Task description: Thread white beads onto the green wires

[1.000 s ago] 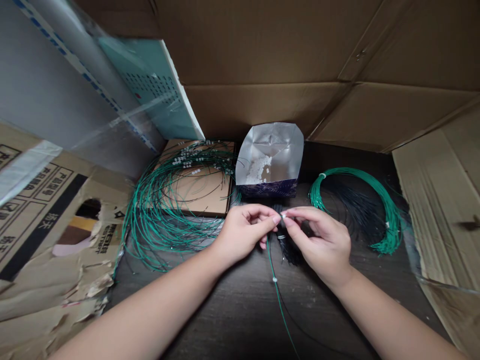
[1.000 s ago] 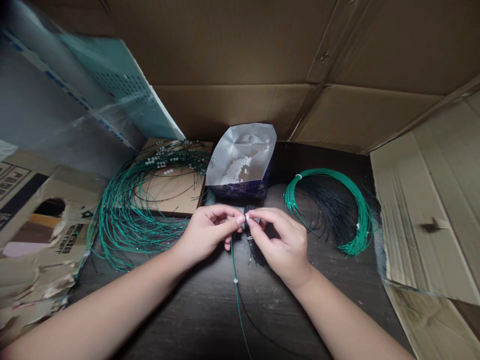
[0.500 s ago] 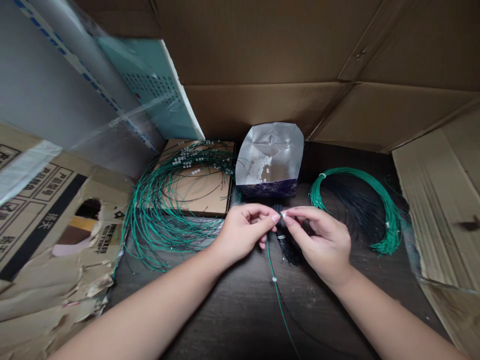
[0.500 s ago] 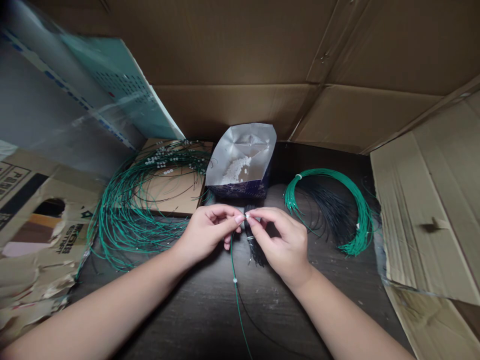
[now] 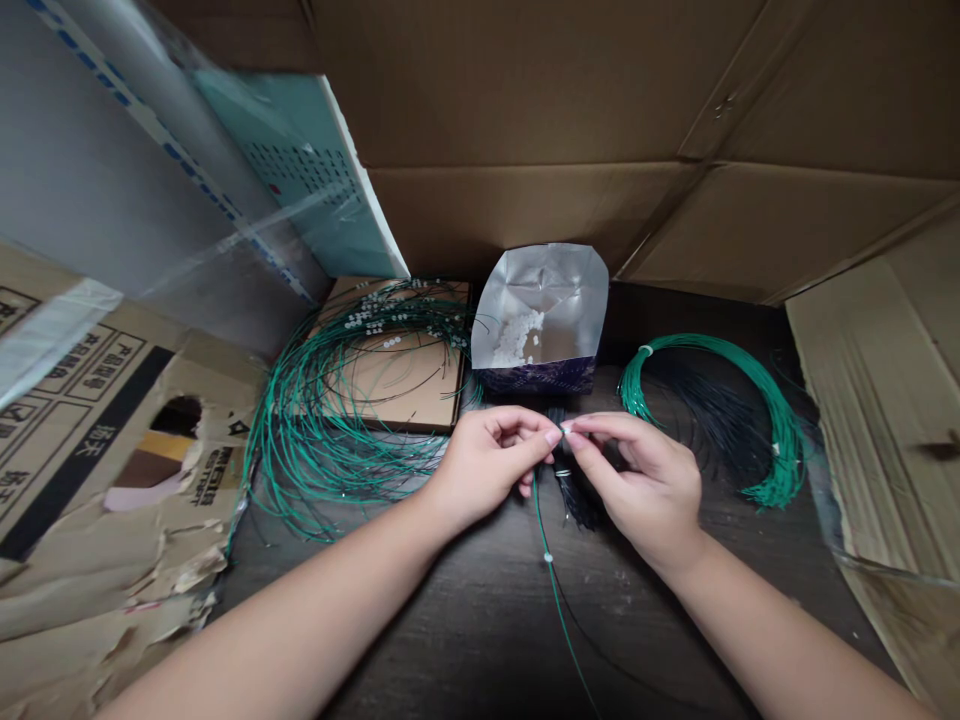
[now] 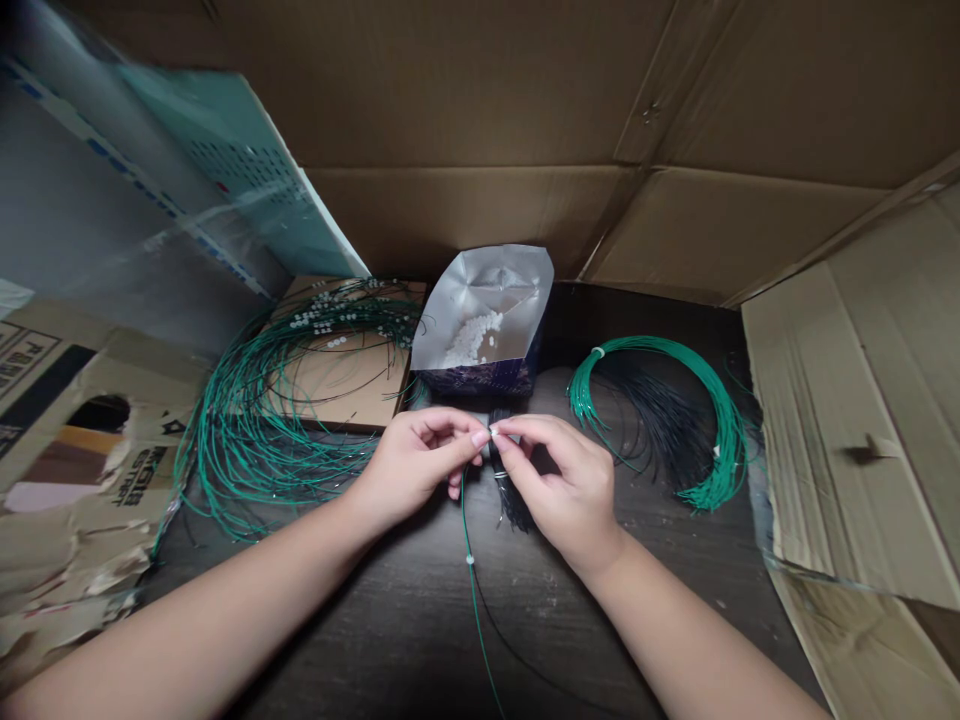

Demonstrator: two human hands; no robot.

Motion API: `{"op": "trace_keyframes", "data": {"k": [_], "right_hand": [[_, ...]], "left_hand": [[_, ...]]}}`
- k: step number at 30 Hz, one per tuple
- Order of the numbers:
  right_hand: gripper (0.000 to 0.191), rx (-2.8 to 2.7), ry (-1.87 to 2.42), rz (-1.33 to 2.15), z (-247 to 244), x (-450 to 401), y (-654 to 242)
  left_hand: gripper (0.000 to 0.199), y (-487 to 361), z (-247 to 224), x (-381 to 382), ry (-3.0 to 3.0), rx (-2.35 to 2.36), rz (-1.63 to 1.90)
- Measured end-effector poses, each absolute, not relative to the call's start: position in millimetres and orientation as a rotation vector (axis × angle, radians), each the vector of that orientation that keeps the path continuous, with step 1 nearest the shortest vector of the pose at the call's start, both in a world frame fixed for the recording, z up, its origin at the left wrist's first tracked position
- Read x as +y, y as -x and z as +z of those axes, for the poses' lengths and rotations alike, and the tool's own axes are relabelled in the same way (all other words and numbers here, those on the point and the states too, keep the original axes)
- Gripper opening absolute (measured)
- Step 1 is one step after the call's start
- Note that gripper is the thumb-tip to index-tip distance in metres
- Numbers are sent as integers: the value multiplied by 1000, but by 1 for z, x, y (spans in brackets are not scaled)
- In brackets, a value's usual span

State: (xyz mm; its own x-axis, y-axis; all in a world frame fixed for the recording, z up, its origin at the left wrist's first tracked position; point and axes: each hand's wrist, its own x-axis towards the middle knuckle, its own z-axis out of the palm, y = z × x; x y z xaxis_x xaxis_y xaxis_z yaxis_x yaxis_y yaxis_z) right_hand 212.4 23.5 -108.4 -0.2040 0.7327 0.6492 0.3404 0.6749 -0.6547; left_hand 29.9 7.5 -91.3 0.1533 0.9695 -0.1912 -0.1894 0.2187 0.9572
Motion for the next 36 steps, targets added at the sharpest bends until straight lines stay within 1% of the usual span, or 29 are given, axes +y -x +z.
{"op": "trace_keyframes", "data": {"k": [7,15,18,28,36], "right_hand": [[19,-1803,831,445,-107,24,-211],[19,-1802,834,476,-108,23,-212],[20,-1784,840,516,-108,24,-212],[22,-1741,789,691,-107,26,-214],[14,-1706,839,838,-100,29,-215]], "left_hand": [[34,-30,-91,7,-958,1027,1063],[40,-30,-91,7,-954,1021,1066],[43,-30,-91,7,-957,1002,1068],[41,-29,-93,6,-976,950,1083],[34,-30,-96,4,-993,943,1098]]}}
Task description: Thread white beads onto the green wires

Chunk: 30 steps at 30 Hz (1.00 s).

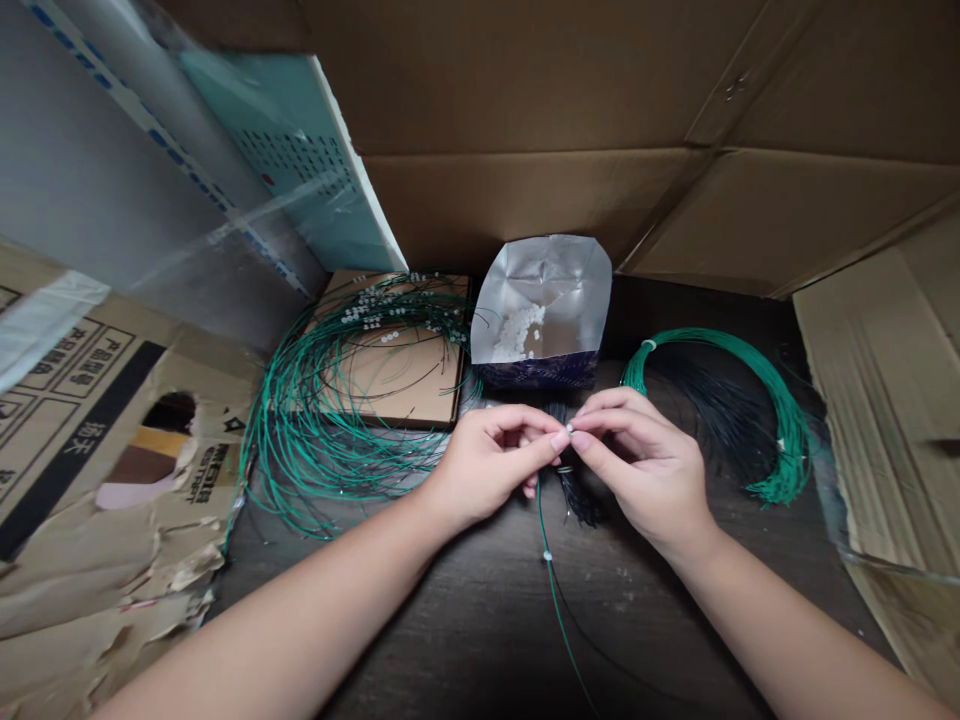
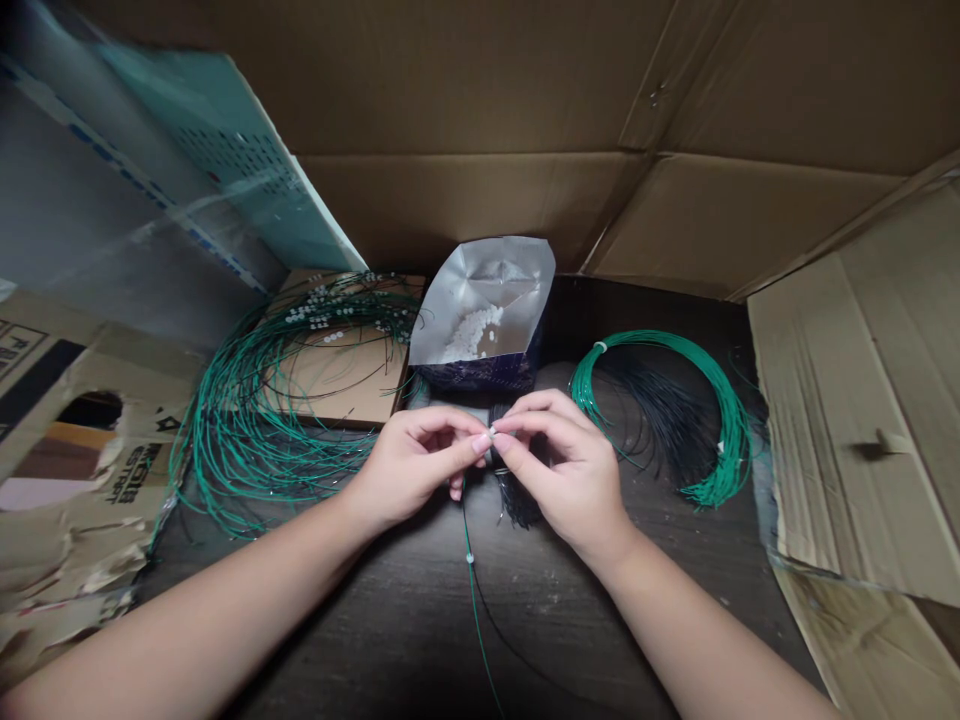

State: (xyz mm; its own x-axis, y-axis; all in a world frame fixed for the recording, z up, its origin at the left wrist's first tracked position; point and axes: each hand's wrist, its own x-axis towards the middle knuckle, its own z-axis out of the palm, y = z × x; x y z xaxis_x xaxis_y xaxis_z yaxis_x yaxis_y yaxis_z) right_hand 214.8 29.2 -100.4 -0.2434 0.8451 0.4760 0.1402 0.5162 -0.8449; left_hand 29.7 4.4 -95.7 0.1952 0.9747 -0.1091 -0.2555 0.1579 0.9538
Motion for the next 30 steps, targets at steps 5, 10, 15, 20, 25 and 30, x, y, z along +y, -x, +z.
{"op": "trace_keyframes", "data": {"k": [5,10,15,20,25,30], "right_hand": [[7,-1619,801,1126,-104,35,-215],[4,-1563,763,1267,-106,37,-214],[8,-1744,802,911,-99,33,-215],[18,-1881,730,640,-94,29,-217],[17,-1901,707,589,-93,29,-217],[19,-1922,699,623,-96,31,-219]], "left_hand": [[32,-31,-96,3,-998,944,1096],[31,-30,-95,2,-1019,947,1091],[39,-30,-93,3,-1002,946,1088],[42,-31,-93,3,-992,937,1079],[42,-30,-93,2,-999,941,1065],[43,-29,-93,4,-998,928,1039]]}}
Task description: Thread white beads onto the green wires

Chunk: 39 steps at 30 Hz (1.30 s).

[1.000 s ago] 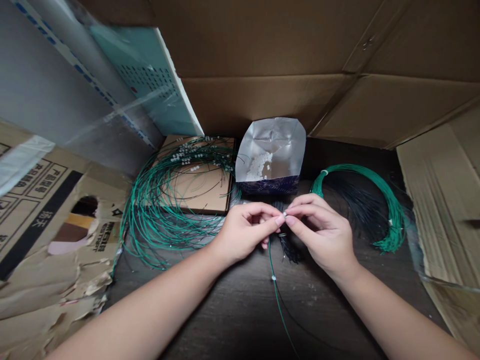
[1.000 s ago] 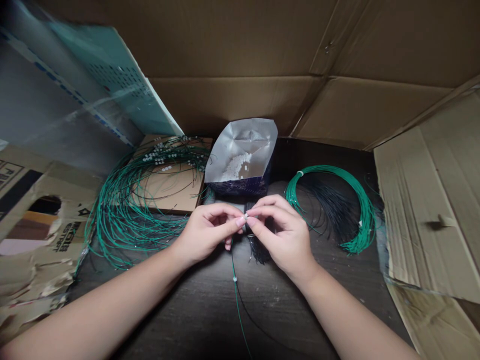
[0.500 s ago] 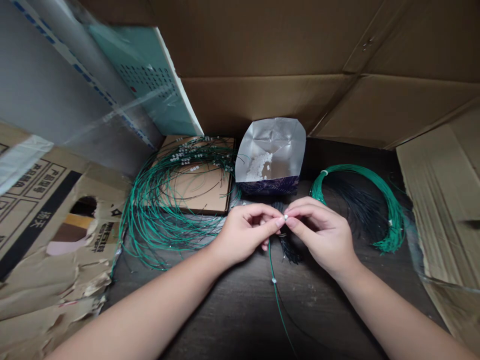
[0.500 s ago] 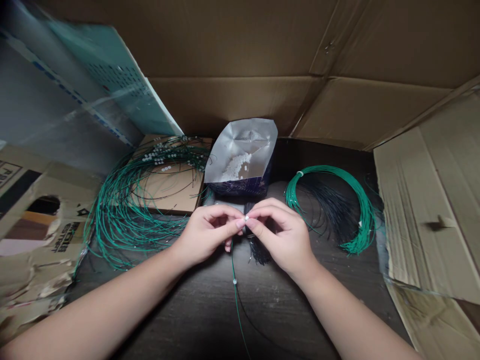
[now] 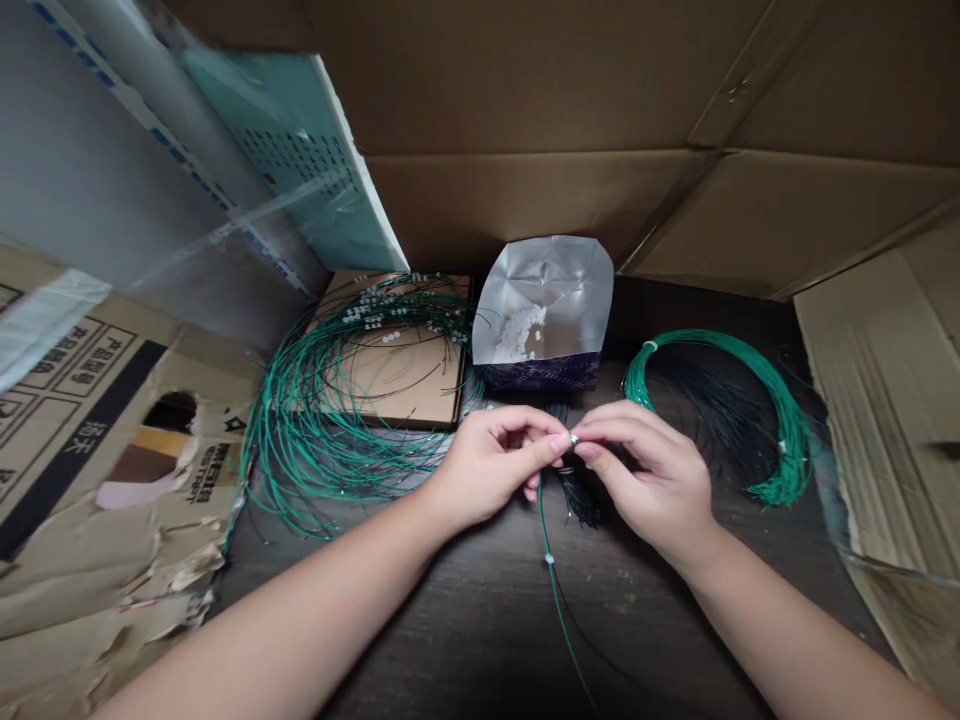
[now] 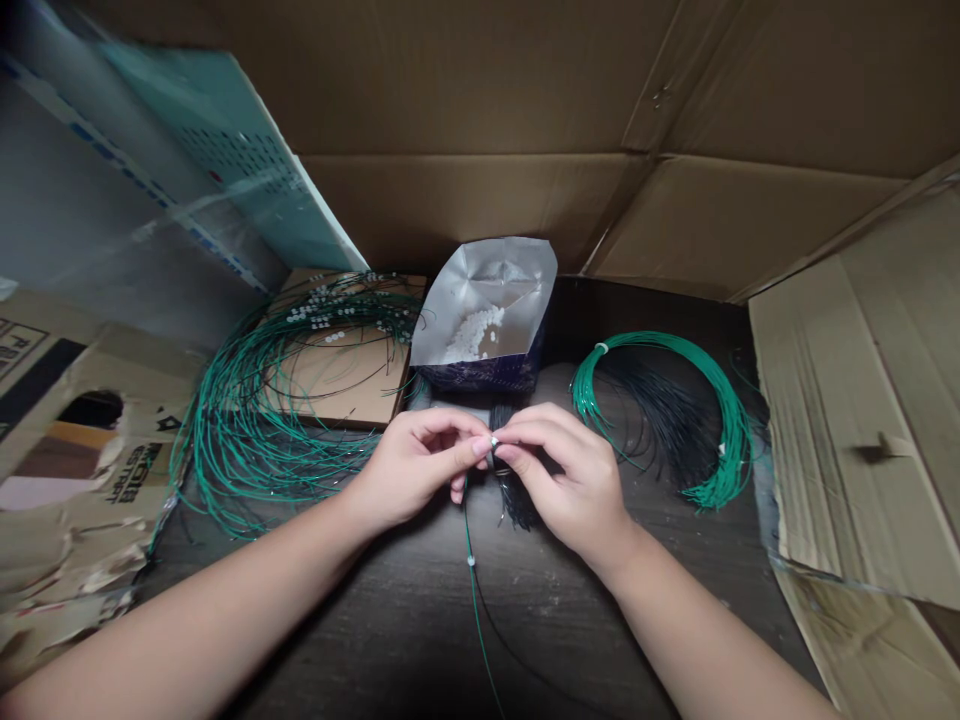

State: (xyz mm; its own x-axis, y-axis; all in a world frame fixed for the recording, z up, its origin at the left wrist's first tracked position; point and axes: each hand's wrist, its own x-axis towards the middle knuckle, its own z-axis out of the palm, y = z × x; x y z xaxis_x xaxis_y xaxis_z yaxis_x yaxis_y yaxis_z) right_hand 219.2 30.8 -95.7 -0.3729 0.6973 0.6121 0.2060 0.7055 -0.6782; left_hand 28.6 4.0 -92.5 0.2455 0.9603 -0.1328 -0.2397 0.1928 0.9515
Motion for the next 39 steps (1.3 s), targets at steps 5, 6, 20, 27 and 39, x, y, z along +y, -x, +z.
{"op": "trace_keyframes", "data": {"k": [5,6,20,27,39], "right_hand": [[21,-1916,687,546,-96,28,-217],[21,-1912,684,533,-96,28,-217],[19,-1918,711,481,-97,25,-216],[18,-1928,707,495,-95,26,-215],[11,-2082,712,503,-79,32,-224]], "left_hand": [[44,-28,-93,5,-993,915,1028],[45,-28,-93,6,-994,915,1028],[45,-29,-90,5,-980,934,1039],[46,-28,-91,6,-1007,953,1032],[44,-29,-97,5,-1043,997,1015]]}}
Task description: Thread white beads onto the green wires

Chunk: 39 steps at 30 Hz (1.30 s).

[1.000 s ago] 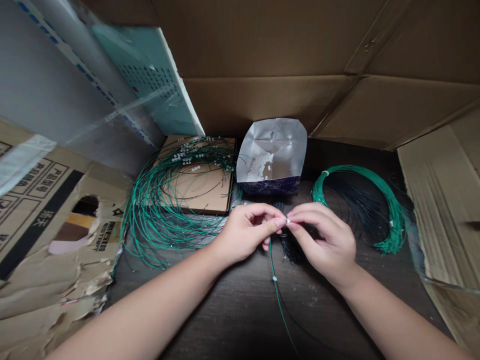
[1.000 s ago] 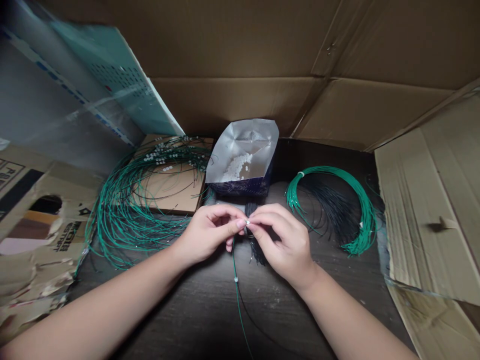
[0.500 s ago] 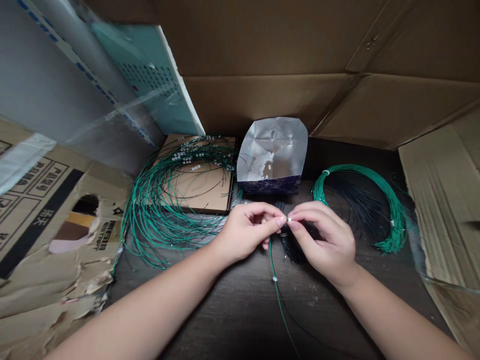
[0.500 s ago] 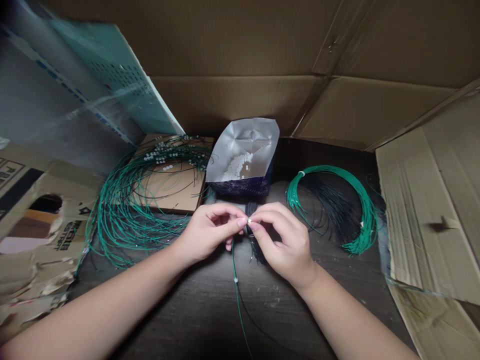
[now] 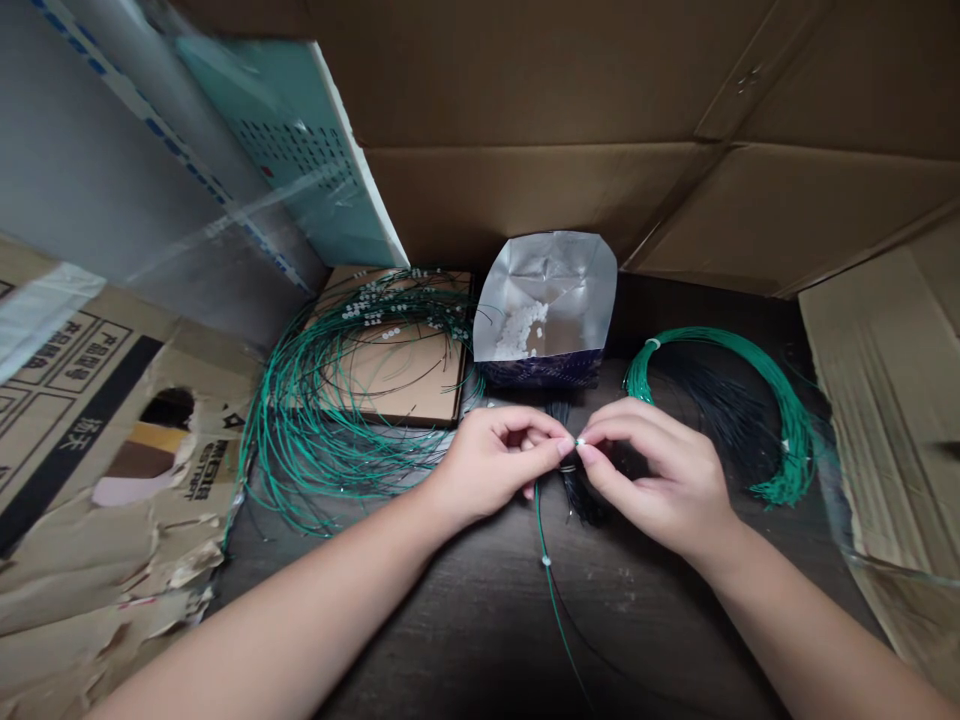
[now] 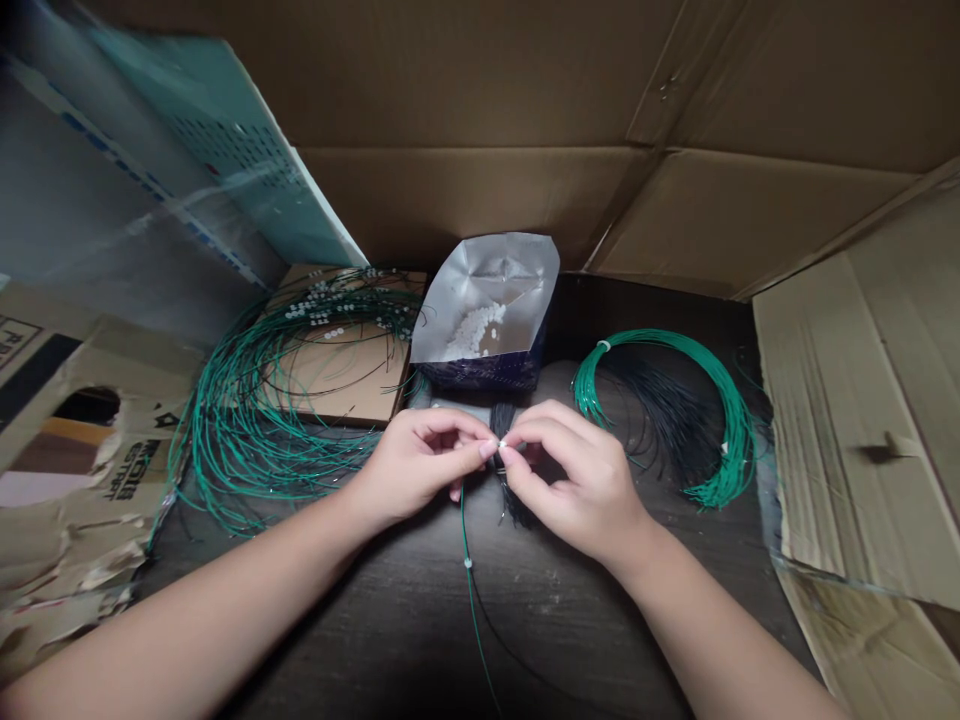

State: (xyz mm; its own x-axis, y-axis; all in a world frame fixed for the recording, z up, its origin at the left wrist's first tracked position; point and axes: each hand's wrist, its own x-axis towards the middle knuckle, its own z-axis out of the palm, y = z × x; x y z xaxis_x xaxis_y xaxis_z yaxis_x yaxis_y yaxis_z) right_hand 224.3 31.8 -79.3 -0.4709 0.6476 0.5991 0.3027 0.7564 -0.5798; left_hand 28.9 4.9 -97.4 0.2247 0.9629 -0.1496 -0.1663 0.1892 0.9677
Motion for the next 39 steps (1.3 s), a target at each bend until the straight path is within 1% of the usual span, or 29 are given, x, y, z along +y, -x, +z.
{"op": "trace_keyframes", "data": {"k": [11,16,28,39], "right_hand": [[10,-2288,717,534,-68,36,-234],[10,-2303,700,499,-67,37,-234],[11,-2248,702,558,-63,38,-234],[11,-2263,683,576,-65,37,-234]], "left_hand": [[40,-29,-96,4,-1061,1027,1000],[37,-29,-97,4,-1056,1023,999],[39,-29,-97,5,-1005,980,1017],[34,-30,-95,4,-1005,965,1029]]}}
